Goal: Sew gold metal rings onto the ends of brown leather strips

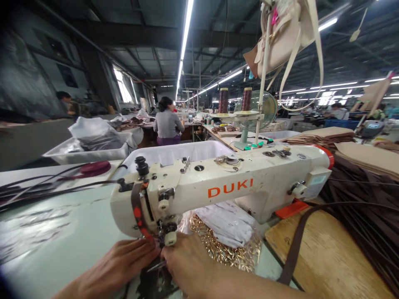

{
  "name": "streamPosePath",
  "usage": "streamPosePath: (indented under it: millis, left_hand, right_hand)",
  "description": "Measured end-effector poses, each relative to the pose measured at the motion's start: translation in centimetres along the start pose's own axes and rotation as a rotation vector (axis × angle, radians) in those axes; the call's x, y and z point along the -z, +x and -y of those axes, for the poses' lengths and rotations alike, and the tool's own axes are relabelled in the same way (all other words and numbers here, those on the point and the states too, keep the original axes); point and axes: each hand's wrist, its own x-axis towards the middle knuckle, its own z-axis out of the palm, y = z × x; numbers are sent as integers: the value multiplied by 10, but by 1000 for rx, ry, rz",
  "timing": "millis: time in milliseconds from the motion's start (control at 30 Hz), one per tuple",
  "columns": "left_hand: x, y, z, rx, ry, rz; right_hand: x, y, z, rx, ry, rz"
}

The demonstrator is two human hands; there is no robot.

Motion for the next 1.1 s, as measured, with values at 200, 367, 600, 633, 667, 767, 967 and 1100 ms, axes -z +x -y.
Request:
streamPosePath:
  millis: [200, 367, 600, 633, 667, 767, 967, 1100]
  left_hand:
    - [3, 4, -2, 105, -76, 88]
    - [1, 0, -3, 149, -80, 84]
    - [-1, -1, -3, 174, -115, 65]
    - [0, 1, -3, 189, -125, 69]
    - [2, 3, -3, 192, -132, 68]
    - [5, 4, -2, 162, -125, -2]
    - [-11, -11, -3, 224, -192, -64]
    - [-15, -14, -3, 239, -205, -86]
  right_hand:
    - [-11, -4, -2, -1, -57, -59]
    - [-19, -5, -2, 59, -81, -111]
    - [-16, -5, -3, 30, -46, -67]
    - [-16, -5, -3, 34, -53, -56]
    - [-16, -5, -3, 40, -62, -51]
    - [-17, -6, -2, 54, -88, -43]
    - [-16, -3, -1, 31, -88, -14]
    - [-18, -3, -2, 30, -95, -30]
